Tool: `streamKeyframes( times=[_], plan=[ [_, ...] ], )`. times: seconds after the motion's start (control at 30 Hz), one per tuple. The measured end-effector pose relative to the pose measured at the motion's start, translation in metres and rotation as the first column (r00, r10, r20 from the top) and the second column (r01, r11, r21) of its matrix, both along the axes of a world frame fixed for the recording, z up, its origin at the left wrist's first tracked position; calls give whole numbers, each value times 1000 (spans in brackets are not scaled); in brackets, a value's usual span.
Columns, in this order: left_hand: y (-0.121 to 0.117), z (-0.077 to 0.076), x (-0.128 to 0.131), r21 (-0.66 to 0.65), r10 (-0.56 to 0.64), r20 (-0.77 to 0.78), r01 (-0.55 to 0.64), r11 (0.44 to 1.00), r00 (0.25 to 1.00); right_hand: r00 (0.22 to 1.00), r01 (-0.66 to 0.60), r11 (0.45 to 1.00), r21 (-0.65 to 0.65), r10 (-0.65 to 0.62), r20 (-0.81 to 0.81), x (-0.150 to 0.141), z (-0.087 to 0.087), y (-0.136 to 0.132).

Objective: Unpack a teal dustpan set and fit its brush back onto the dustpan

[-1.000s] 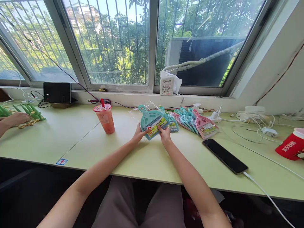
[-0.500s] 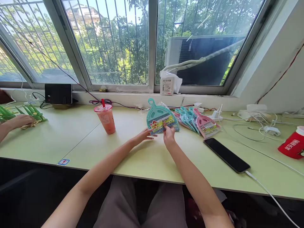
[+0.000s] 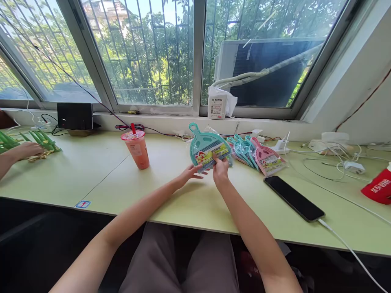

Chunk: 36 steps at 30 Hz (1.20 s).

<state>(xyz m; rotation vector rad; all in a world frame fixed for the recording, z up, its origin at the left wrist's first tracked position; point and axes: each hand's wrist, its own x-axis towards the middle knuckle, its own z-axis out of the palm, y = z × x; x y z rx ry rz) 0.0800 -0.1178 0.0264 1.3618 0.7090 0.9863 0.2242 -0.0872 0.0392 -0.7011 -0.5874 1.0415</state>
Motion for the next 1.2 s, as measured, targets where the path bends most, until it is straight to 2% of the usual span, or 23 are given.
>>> streamKeyframes(
  times=[0.07, 0.13, 0.33, 0.5, 0.63, 0.8, 0.9, 1.07, 1.2],
  plan=[
    [6, 2, -6, 29, 155, 73, -158, 987, 985, 1000, -29, 1000, -3, 29, 0, -8, -2, -4],
    [10, 3, -12, 23, 219, 92, -222, 975, 971, 999, -41, 999, -19, 41, -14, -16, -5, -8],
    [3, 5, -14, 29, 198, 96, -202, 979, 975, 1000, 13, 999, -52, -13, 0, -27, -10, -18],
    [4, 2, -11, 26, 278, 113, -282, 959, 954, 999, -14, 998, -53, 15, 29, -26, -13, -14],
    [9, 0, -13, -8, 338, 140, -341, 940, 931, 996, -80, 995, -52, 82, 46, -24, -15, -6],
    [12, 3, -17, -50, 396, 193, -394, 918, 898, 971, -229, 968, -104, 234, 41, -19, -11, 0],
    [10, 4, -17, -37, 354, 193, -354, 935, 915, 971, -231, 970, -70, 234, 40, -17, -10, -2],
    [6, 3, -16, -60, 152, 121, -146, 988, 981, 980, -196, 980, -42, 197, 29, -14, -12, -1],
    [10, 2, -19, -57, 160, 110, -154, 986, 981, 962, -256, 958, -129, 266, 66, -7, -10, 5]
  ],
)
